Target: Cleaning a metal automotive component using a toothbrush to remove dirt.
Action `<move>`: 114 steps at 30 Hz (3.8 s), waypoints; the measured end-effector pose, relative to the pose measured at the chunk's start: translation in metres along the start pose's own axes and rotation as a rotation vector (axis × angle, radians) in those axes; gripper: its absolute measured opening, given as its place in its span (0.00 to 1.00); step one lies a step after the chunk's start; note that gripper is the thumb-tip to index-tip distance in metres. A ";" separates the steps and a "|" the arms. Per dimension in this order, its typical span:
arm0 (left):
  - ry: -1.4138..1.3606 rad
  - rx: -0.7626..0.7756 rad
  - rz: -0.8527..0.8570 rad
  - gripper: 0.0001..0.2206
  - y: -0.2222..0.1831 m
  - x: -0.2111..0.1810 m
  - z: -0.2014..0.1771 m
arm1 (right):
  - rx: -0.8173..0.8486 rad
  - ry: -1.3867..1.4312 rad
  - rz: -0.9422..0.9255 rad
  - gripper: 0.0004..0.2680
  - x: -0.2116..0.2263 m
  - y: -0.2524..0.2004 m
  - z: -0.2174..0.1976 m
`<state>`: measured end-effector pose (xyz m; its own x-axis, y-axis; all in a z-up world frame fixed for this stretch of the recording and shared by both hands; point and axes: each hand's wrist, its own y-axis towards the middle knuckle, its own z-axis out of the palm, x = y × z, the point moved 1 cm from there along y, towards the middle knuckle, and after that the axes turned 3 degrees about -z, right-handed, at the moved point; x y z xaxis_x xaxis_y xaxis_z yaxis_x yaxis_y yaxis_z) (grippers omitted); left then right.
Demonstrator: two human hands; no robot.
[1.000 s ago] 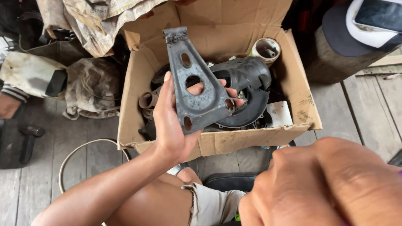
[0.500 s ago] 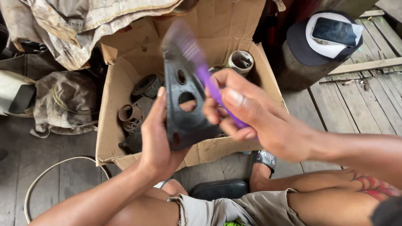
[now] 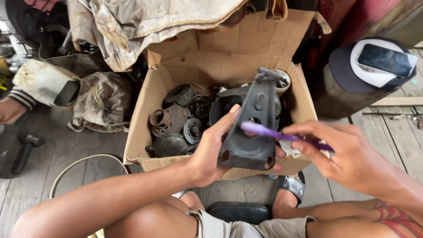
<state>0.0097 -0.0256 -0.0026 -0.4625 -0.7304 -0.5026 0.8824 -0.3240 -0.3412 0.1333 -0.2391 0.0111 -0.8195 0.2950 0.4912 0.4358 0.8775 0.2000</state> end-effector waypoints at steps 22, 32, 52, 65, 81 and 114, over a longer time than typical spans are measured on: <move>-0.017 0.113 -0.118 0.40 0.032 0.061 -0.030 | -0.039 0.024 -0.220 0.08 -0.034 -0.024 0.015; -0.027 0.189 -0.033 0.39 0.031 0.065 -0.031 | -0.071 0.016 -0.284 0.08 -0.015 -0.031 0.009; -0.009 0.235 -0.048 0.38 0.051 0.060 -0.044 | -0.082 0.006 -0.133 0.07 -0.038 -0.038 0.013; -0.081 0.271 -0.047 0.37 0.067 0.056 -0.053 | -0.055 -0.036 -0.106 0.08 -0.058 -0.039 0.006; -0.082 0.282 -0.056 0.41 0.066 0.062 -0.062 | -0.018 -0.017 -0.046 0.08 -0.060 -0.044 0.005; 0.007 0.211 -0.147 0.41 0.059 0.062 -0.059 | 0.071 -0.152 0.127 0.12 -0.084 -0.047 -0.009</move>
<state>0.0279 -0.0547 -0.1005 -0.5869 -0.6622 -0.4659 0.8039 -0.5451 -0.2379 0.1849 -0.3088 -0.0320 -0.8088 0.4539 0.3740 0.5163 0.8525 0.0819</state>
